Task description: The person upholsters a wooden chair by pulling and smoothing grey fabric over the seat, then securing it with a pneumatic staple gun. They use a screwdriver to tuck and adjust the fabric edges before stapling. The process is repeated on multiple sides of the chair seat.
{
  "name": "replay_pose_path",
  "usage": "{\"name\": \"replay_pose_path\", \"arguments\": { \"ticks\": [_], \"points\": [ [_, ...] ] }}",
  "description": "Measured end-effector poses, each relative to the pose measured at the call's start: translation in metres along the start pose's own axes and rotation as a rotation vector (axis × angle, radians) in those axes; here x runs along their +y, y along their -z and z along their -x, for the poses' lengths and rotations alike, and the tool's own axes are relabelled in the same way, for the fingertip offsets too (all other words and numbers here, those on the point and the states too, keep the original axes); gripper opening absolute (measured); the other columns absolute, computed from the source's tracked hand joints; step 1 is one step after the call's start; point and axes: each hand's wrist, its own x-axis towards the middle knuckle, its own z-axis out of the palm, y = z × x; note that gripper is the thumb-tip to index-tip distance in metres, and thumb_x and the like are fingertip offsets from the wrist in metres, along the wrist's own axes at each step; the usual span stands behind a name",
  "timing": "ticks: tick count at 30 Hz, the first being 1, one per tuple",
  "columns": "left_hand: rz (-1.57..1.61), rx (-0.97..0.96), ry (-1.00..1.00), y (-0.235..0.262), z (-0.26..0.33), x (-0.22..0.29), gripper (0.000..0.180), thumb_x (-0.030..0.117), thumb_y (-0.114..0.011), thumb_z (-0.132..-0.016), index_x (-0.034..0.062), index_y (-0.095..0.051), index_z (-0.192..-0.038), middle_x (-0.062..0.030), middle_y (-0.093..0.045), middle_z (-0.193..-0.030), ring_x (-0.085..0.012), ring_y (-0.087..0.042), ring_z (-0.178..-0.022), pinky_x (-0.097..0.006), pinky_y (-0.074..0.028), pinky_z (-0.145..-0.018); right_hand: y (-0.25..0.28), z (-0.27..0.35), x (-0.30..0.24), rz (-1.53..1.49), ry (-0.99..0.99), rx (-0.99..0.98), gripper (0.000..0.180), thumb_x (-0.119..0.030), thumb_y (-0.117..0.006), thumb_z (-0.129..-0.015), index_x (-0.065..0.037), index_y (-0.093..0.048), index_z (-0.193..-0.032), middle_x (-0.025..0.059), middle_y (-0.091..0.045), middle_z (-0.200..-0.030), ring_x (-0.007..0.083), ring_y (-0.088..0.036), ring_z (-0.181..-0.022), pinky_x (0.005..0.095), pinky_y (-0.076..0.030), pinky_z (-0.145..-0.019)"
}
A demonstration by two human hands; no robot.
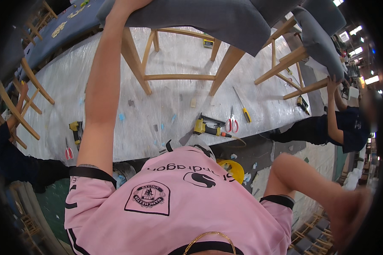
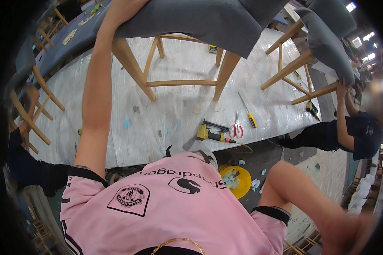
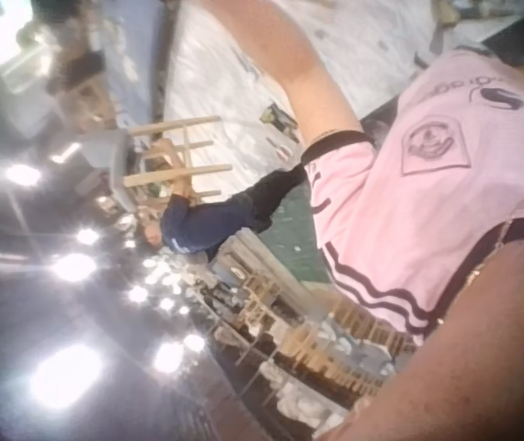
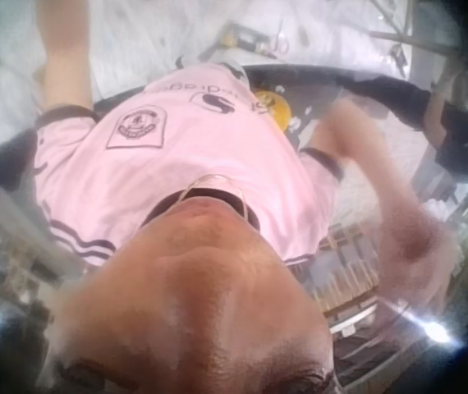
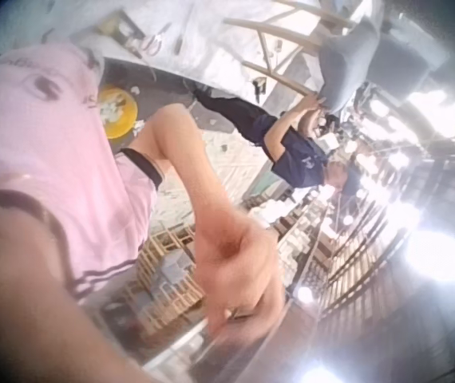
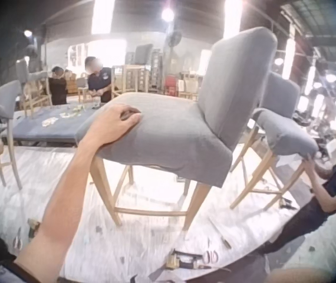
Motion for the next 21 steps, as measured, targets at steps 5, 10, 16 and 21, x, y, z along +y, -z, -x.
{"name": "replay_pose_path", "arguments": {
  "ticks": [5,10,16,21],
  "points": [
    [0.077,0.311,-0.038,-0.026,0.045,-0.013,0.024,0.023,-0.069,-0.100,0.0079,-0.075,-0.117,-0.0126,-0.076,-0.118,-0.0307,-0.072,-0.105,-0.039,-0.051,-0.100,0.101,0.159,0.105,0.558,-0.691,0.357,0.018,-0.020,-0.061,-0.098,-0.007,-0.067,-0.109,0.0028,-0.066,-0.091,0.0134,-0.058,-0.070,0.0284,-0.049,-0.061],
    [0.665,0.507,0.420,-0.095,0.199,0.033,0.018,0.014,-0.064,-0.103,-0.0016,-0.072,-0.107,-0.0095,-0.075,-0.102,-0.0174,-0.069,-0.095,-0.030,-0.052,-0.088,0.101,0.465,0.157,0.408,-1.993,0.360,0.041,-0.032,-0.083,-0.086,-0.007,-0.070,-0.115,0.0063,-0.071,-0.101,0.0148,-0.068,-0.071,0.0334,-0.057,-0.061],
    [0.839,-0.184,0.754,-0.168,0.354,0.069,0.023,0.017,-0.064,-0.104,-0.0035,-0.072,-0.110,-0.0050,-0.072,-0.101,-0.0125,-0.065,-0.095,-0.029,-0.051,-0.089,0.068,0.454,0.227,0.526,-2.016,-0.180,0.041,-0.032,-0.081,-0.089,-0.002,-0.070,-0.114,0.0068,-0.074,-0.087,0.0143,-0.068,-0.068,0.0315,-0.054,-0.061],
    [0.878,-0.239,0.952,-0.158,0.413,0.069,0.024,0.018,-0.065,-0.102,-0.0024,-0.073,-0.112,-0.0092,-0.076,-0.102,-0.0139,-0.070,-0.095,-0.028,-0.055,-0.087,0.093,0.277,0.245,0.737,-1.056,0.201,0.040,-0.026,-0.084,-0.088,-0.001,-0.067,-0.113,0.0068,-0.071,-0.100,0.0102,-0.060,-0.069,0.0266,-0.049,-0.060]
  ]
}}
